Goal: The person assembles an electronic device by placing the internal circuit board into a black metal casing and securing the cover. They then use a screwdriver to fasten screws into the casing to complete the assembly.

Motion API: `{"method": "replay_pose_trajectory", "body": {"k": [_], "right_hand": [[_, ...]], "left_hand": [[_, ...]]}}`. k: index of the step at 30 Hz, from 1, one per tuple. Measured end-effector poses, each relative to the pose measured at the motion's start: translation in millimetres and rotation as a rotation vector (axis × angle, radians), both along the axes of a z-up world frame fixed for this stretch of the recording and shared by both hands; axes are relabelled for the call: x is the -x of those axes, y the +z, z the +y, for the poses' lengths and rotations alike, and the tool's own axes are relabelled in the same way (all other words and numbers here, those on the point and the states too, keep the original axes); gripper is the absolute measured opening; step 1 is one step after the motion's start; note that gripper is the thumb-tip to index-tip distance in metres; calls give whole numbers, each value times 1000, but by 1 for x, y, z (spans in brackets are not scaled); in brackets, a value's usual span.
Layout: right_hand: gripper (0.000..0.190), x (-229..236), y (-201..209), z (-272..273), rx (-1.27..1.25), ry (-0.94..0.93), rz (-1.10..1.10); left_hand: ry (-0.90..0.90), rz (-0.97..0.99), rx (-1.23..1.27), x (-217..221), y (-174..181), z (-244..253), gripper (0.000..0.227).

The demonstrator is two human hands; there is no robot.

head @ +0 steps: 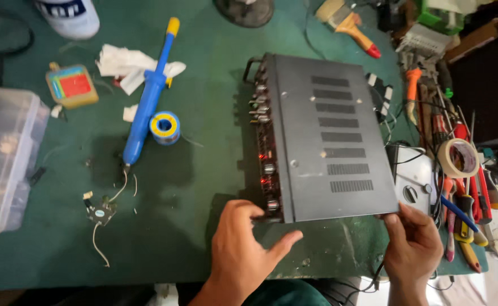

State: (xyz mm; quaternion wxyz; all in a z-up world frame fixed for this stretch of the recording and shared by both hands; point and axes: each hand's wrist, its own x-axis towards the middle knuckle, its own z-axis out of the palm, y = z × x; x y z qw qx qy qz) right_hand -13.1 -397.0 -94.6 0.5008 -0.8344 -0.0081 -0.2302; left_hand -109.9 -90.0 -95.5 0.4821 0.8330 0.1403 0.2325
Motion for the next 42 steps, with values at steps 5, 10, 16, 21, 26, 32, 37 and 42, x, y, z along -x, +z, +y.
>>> {"method": "replay_pose_trajectory", "body": {"k": [5, 10, 16, 21, 26, 32, 37, 42], "right_hand": [[28, -4, -3, 5, -171, 57, 32], [33, -4, 15, 14, -184, 58, 75], [30, -8, 31, 15, -154, 129, 70], [28, -14, 47, 8, -103, 200, 53], [28, -21, 38, -1, -7, 288, -75], [25, -19, 41, 2, 54, 275, -156], [26, -9, 42, 4, 62, 312, -188], [36, -12, 27, 3, -111, 342, -120]], "left_hand": [[-48, -314, 74, -9, 55, 28, 54], [-158, -323, -106, -93, 112, 63, 37], [-198, 211, -74, -217, 116, 90, 79], [-133, 502, 153, -226, 114, 77, 89], [-161, 33, 103, -248, 33, 92, 79], [-132, -85, 76, -260, 6, 91, 79], [-163, -21, 54, -256, 20, 92, 79], [-155, 108, -87, -203, 78, 86, 91]]}}
